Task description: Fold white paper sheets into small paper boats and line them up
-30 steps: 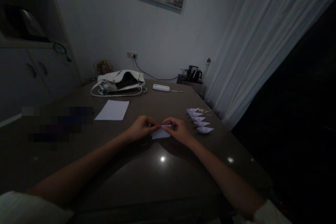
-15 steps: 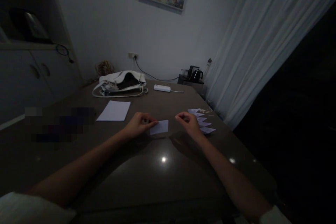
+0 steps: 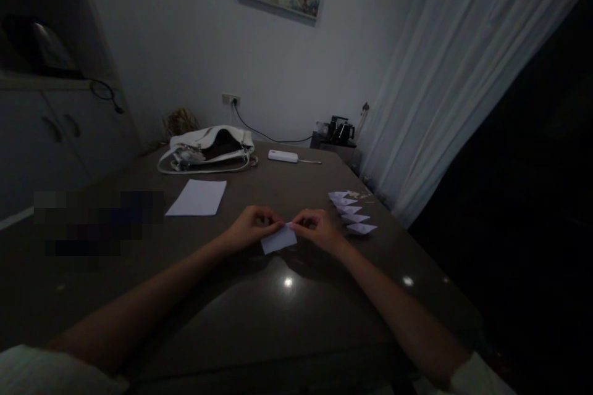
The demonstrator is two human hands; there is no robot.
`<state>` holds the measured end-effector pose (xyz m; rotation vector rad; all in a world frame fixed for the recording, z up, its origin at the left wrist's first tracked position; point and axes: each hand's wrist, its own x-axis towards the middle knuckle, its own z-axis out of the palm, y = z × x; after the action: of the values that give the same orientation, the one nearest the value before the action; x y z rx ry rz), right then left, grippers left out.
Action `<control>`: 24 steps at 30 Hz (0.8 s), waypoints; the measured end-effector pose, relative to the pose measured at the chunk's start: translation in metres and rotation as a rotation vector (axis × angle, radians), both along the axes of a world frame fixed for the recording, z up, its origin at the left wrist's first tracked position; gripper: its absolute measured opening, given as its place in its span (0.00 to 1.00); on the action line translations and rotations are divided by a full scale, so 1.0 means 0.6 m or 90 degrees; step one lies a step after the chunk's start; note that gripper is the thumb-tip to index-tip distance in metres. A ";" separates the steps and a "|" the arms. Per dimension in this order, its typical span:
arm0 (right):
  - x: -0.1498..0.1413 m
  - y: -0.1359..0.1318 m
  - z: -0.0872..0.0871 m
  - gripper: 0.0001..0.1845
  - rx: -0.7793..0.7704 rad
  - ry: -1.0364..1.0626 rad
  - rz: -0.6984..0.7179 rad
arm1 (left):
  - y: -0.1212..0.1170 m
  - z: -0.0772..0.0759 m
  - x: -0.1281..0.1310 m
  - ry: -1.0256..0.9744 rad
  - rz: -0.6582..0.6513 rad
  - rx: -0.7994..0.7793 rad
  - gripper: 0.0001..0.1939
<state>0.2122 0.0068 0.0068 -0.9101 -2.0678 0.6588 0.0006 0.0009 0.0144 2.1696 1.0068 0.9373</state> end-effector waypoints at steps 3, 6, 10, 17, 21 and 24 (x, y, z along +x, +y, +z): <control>-0.001 0.001 0.002 0.09 0.005 0.009 -0.030 | 0.002 -0.001 -0.003 0.024 0.016 0.025 0.14; 0.005 0.007 0.004 0.08 -0.014 0.042 -0.077 | 0.011 0.000 -0.015 0.054 0.014 0.036 0.14; 0.012 0.016 0.002 0.09 -0.023 0.089 -0.123 | 0.024 0.002 -0.027 0.074 0.023 0.050 0.16; 0.016 0.021 -0.005 0.09 -0.034 0.070 -0.136 | 0.051 -0.012 -0.052 0.140 0.026 0.090 0.16; 0.028 0.032 -0.006 0.12 -0.033 0.125 -0.178 | 0.067 -0.012 -0.082 0.175 0.079 0.078 0.16; 0.026 0.032 -0.008 0.13 -0.040 0.099 -0.140 | 0.060 -0.004 -0.077 0.155 0.076 0.084 0.17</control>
<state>0.2276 0.0258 0.0020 -1.0704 -1.7883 0.6569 -0.0459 0.0371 0.0121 2.3983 1.2327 0.8268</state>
